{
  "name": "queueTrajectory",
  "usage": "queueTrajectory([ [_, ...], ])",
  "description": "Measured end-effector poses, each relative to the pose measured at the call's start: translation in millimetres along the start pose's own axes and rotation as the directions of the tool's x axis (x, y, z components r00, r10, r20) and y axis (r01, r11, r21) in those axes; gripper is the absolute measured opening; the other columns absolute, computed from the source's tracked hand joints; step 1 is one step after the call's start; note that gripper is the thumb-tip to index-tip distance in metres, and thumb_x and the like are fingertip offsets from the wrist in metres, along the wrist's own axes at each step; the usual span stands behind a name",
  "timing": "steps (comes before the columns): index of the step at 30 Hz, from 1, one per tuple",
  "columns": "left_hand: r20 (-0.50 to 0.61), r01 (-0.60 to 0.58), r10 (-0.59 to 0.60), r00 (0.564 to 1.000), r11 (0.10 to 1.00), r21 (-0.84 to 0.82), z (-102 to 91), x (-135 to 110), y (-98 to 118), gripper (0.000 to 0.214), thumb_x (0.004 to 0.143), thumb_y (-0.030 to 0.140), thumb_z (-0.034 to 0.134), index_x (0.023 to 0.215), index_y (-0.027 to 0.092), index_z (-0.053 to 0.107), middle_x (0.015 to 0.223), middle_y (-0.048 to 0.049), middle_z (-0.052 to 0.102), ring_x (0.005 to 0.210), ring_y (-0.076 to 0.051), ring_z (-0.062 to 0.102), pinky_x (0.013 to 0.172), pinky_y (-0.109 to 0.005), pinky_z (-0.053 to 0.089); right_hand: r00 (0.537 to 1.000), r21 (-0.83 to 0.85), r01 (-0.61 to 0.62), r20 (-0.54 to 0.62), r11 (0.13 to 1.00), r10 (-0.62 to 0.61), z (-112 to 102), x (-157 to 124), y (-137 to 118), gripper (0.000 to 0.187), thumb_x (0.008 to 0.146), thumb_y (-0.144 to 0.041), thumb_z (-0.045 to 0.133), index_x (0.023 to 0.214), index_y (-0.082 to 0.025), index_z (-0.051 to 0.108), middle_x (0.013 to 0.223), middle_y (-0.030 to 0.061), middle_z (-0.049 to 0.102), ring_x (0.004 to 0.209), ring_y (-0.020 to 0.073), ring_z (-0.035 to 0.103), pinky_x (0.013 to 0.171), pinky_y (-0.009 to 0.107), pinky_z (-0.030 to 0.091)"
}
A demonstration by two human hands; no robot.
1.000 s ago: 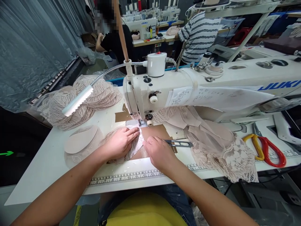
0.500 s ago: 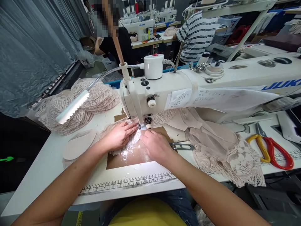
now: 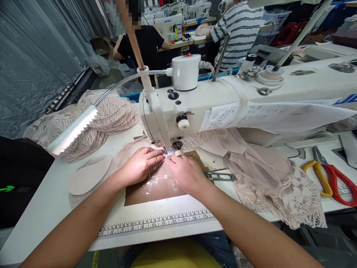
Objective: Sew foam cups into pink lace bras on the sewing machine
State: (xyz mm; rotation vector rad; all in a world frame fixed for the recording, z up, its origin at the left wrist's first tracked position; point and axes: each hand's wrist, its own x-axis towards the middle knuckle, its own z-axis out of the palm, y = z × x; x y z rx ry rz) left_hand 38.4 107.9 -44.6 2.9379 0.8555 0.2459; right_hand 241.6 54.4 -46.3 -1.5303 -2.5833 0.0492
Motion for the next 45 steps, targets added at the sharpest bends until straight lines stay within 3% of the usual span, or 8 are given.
queueTrajectory([
  [9,-0.085,0.013,-0.012,0.996,1.0,0.016,5.8,6,-11,0.038,0.088,0.015,0.05,0.125,0.016,0.056,0.13,-0.0103,0.058,0.095,-0.024,0.053,0.084,-0.042,0.045,0.993,0.075,-0.026,-0.113,0.997,0.035,4,1,3,0.038,0.086,-0.01,0.043,0.114,-0.022,0.066,0.077,0.0023,0.06,0.06,0.014,0.043,0.057,0.028,0.028],
  [16,-0.071,0.077,-0.073,0.995,0.996,0.052,-1.4,3,-7,0.037,0.089,0.017,0.046,0.125,0.015,0.055,0.128,-0.0115,0.057,0.113,-0.028,0.05,0.092,-0.044,0.043,0.986,0.123,-0.028,-0.158,0.992,0.047,8,1,6,0.037,0.086,-0.012,0.045,0.113,-0.023,0.067,0.08,0.0024,0.064,0.065,0.0152,0.052,0.059,0.028,0.034],
  [21,0.001,0.202,-0.202,0.979,0.976,0.081,-17.7,-5,7,0.033,0.094,0.03,0.04,0.111,0.014,0.063,0.112,-0.0128,0.062,0.095,-0.026,0.058,0.078,-0.039,0.049,0.976,0.279,-0.057,-0.187,0.958,0.113,10,-1,9,0.034,0.089,-0.013,0.042,0.107,-0.019,0.069,0.091,0.0044,0.069,0.07,0.0149,0.058,0.065,0.026,0.042],
  [25,0.039,0.247,-0.247,0.968,0.969,0.016,-20.4,-8,18,0.03,0.094,0.029,0.041,0.094,0.014,0.067,0.096,-0.0109,0.064,0.085,-0.023,0.059,0.07,-0.034,0.049,0.979,0.288,-0.109,-0.136,0.951,0.154,8,0,9,0.032,0.088,-0.013,0.042,0.104,-0.017,0.07,0.093,0.0068,0.069,0.071,0.0161,0.06,0.066,0.027,0.043],
  [28,0.018,0.223,-0.222,0.975,0.974,-0.032,-16.3,-6,21,0.027,0.093,0.027,0.044,0.089,0.012,0.067,0.092,-0.0117,0.063,0.082,-0.022,0.058,0.072,-0.035,0.049,0.979,0.276,-0.123,-0.123,0.953,0.161,6,0,9,0.033,0.088,-0.013,0.042,0.105,-0.017,0.07,0.095,0.0077,0.069,0.072,0.0168,0.061,0.067,0.028,0.043],
  [33,-0.056,0.09,-0.099,0.994,0.985,-0.144,-11.5,-6,21,0.026,0.093,0.024,0.043,0.102,0.012,0.065,0.105,-0.0123,0.065,0.095,-0.022,0.057,0.082,-0.036,0.05,0.981,0.266,-0.125,-0.11,0.956,0.159,4,-1,8,0.033,0.088,-0.014,0.041,0.104,-0.018,0.07,0.094,0.0075,0.069,0.071,0.0167,0.06,0.064,0.028,0.042],
  [37,-0.053,0.021,-0.027,0.998,0.993,-0.119,-10.5,-5,22,0.03,0.094,0.022,0.041,0.114,0.013,0.061,0.12,-0.0108,0.063,0.099,-0.023,0.056,0.085,-0.04,0.05,0.984,0.267,-0.083,-0.133,0.96,0.122,5,-3,6,0.033,0.088,-0.012,0.04,0.102,-0.019,0.07,0.092,0.007,0.067,0.072,0.0159,0.058,0.064,0.027,0.04],
  [45,-0.039,0.021,-0.022,0.999,0.999,-0.031,-4.4,-5,22,0.038,0.094,0.028,0.041,0.122,0.01,0.058,0.129,-0.0098,0.058,0.096,-0.025,0.053,0.085,-0.041,0.05,0.989,0.134,-0.014,-0.143,0.991,0.034,5,-2,3,0.032,0.087,-0.01,0.043,0.103,-0.018,0.069,0.082,0.0037,0.062,0.066,0.0144,0.05,0.06,0.027,0.033],
])
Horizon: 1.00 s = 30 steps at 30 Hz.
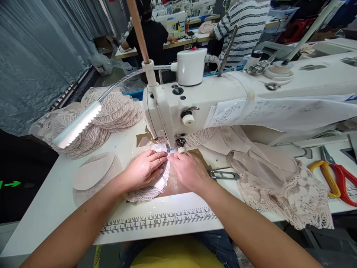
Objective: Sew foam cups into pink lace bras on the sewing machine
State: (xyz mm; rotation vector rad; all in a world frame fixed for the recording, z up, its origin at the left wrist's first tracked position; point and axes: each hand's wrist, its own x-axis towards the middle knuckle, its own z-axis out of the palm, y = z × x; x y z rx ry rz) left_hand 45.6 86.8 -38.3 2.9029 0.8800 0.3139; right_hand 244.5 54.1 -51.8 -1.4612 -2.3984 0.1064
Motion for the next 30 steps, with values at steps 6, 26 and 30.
queueTrajectory([
  [6,0.003,-0.006,0.006,1.0,0.999,0.032,2.3,1,-3,0.039,0.094,0.029,0.041,0.125,0.01,0.055,0.131,-0.0122,0.057,0.099,-0.026,0.053,0.084,-0.042,0.049,1.0,-0.101,-0.017,-0.007,0.995,0.017,3,1,-1,0.029,0.087,-0.011,0.043,0.1,-0.018,0.068,0.081,0.0025,0.06,0.066,0.0148,0.049,0.062,0.029,0.031],
  [26,-0.004,-0.016,0.016,1.0,0.999,0.028,7.7,5,-15,0.04,0.09,0.021,0.046,0.129,0.013,0.052,0.132,-0.011,0.055,0.112,-0.027,0.048,0.092,-0.043,0.043,0.999,-0.138,-0.032,-0.013,0.99,0.03,4,4,-5,0.03,0.089,-0.012,0.043,0.103,-0.019,0.068,0.084,0.0041,0.064,0.064,0.0155,0.05,0.06,0.029,0.032],
  [30,-0.016,-0.02,0.02,1.0,1.0,0.012,6.0,5,-14,0.034,0.094,0.023,0.043,0.124,0.014,0.056,0.129,-0.0099,0.059,0.111,-0.026,0.05,0.091,-0.042,0.043,1.0,-0.06,0.006,-0.017,0.998,-0.007,3,1,-1,0.031,0.089,-0.011,0.041,0.104,-0.017,0.068,0.084,0.004,0.064,0.064,0.0144,0.05,0.063,0.028,0.034],
])
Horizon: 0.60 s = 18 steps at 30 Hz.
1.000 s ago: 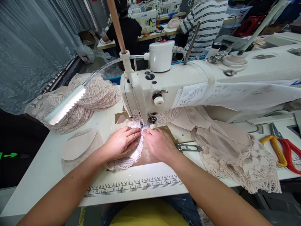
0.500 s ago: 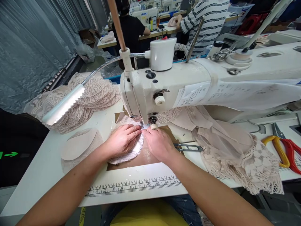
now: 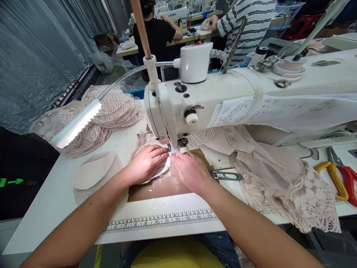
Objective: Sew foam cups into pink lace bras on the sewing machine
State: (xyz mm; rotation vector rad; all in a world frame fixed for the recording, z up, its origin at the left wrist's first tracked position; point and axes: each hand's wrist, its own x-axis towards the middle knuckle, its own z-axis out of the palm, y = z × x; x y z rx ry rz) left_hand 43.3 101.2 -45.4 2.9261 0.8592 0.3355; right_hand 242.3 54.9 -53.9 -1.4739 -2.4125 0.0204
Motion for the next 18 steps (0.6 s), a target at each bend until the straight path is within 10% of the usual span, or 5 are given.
queueTrajectory([
  [18,-0.067,0.071,-0.071,0.995,0.997,-0.003,5.3,1.8,-4.4,0.035,0.093,0.025,0.045,0.123,0.014,0.059,0.126,-0.0123,0.061,0.11,-0.028,0.054,0.09,-0.045,0.046,0.999,-0.03,-0.034,0.026,0.999,0.034,2.3,3.6,-0.8,0.037,0.087,-0.01,0.041,0.112,-0.018,0.067,0.09,0.0059,0.067,0.071,0.0172,0.056,0.059,0.029,0.035],
])
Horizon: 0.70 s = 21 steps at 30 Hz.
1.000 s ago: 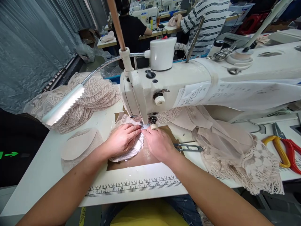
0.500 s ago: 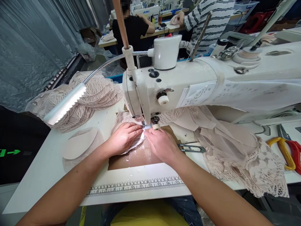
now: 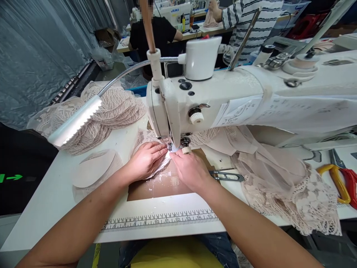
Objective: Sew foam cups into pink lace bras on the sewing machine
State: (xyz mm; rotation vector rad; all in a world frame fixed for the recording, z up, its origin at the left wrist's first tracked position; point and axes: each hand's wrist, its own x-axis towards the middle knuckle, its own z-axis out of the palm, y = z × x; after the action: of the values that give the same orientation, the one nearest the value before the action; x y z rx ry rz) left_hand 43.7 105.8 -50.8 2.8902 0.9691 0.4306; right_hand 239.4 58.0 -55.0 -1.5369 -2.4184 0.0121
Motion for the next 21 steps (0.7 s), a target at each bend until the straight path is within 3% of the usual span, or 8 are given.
queueTrajectory([
  [5,-0.014,0.014,-0.014,1.0,1.0,0.004,-3.0,-2,0,0.035,0.094,0.029,0.044,0.123,0.016,0.058,0.126,-0.0136,0.06,0.114,-0.029,0.052,0.091,-0.047,0.044,1.0,0.029,-0.012,-0.019,1.0,0.012,2,-1,1,0.037,0.089,-0.011,0.041,0.113,-0.018,0.067,0.09,0.0062,0.068,0.073,0.0174,0.058,0.061,0.029,0.039],
  [12,0.043,-0.098,0.099,0.994,0.995,-0.032,-12.9,-7,5,0.036,0.093,0.035,0.043,0.121,0.019,0.059,0.128,-0.0131,0.056,0.114,-0.028,0.049,0.094,-0.046,0.039,0.997,0.097,-0.068,-0.023,0.993,0.071,3,-2,3,0.033,0.089,-0.015,0.042,0.112,-0.018,0.066,0.095,0.0067,0.069,0.08,0.0189,0.061,0.069,0.029,0.042],
  [21,0.075,-0.15,0.151,0.986,0.988,-0.029,-10.7,-10,1,0.033,0.097,0.026,0.038,0.12,0.018,0.059,0.125,-0.0094,0.061,0.107,-0.022,0.053,0.09,-0.039,0.041,0.999,-0.043,0.013,0.04,0.999,-0.011,-3,-4,-2,0.036,0.084,-0.008,0.044,0.106,-0.022,0.068,0.084,0.0031,0.062,0.068,0.0169,0.052,0.06,0.03,0.032],
])
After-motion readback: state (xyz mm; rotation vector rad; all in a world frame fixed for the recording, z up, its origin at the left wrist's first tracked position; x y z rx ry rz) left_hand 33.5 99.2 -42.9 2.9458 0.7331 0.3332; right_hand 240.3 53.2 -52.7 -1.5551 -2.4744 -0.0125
